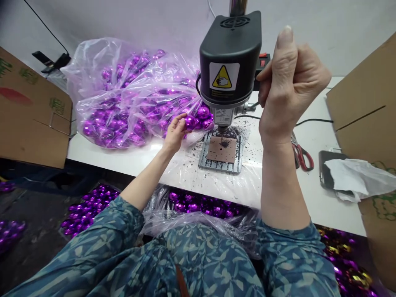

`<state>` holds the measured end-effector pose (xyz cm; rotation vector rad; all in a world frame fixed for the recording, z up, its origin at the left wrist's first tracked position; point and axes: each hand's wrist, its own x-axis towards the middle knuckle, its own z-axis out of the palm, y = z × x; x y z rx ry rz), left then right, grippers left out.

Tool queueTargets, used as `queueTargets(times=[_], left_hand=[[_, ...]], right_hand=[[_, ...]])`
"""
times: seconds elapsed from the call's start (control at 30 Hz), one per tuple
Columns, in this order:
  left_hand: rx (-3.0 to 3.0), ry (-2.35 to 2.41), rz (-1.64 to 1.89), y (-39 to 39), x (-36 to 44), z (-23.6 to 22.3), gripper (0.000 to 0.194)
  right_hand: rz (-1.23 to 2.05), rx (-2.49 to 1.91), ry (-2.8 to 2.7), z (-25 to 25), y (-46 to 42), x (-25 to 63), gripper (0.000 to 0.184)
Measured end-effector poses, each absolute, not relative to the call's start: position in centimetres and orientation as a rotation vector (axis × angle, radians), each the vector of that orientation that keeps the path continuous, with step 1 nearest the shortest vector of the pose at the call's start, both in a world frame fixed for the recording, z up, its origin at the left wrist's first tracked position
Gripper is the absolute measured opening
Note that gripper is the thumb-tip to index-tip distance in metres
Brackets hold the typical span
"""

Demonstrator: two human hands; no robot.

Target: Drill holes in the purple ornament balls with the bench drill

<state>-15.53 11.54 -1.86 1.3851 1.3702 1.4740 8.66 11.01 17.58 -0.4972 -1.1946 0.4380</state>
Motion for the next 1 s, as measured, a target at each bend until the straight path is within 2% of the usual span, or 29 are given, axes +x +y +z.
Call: queueTargets(times=[0.1, 0.27, 0.43, 0.53, 0.83, 1.0], left_hand=[[1.092, 1.177, 1.424, 9.7, -15.0, -0.9, 0.044], [0.92, 1.008, 1.226, 7.9, -12.9, -0.7, 0.037], [0.81, 0.943, 1.193, 7.7, -10.1, -1.4, 0.029], [0.834, 0.933, 1.192, 8.1, -9.0, -2.0, 0.028], [1.186, 1.035, 1.187, 9.4, -8.8, -5.1, 0.059], [1.356, 1.074, 1.196, 9.8, -8.3, -5.9, 0.056]], right_hand=[[0.417, -0.499, -1.177, 17.5, 11.4, 8.5, 0.066], [0.42, -0.488, -1.157, 17.4, 11.8, 8.7, 0.059], [0.473, -0.563, -1.221, 17.6, 11.5, 9.4, 0.061], [0.495, -0.544, -1.233, 17.3, 11.6, 9.6, 0.06], [0.527, -0.541, -1.244, 17.6, 11.5, 9.5, 0.06], [0.531, -0.583, -1.269, 17.8, 11.0, 9.4, 0.059]])
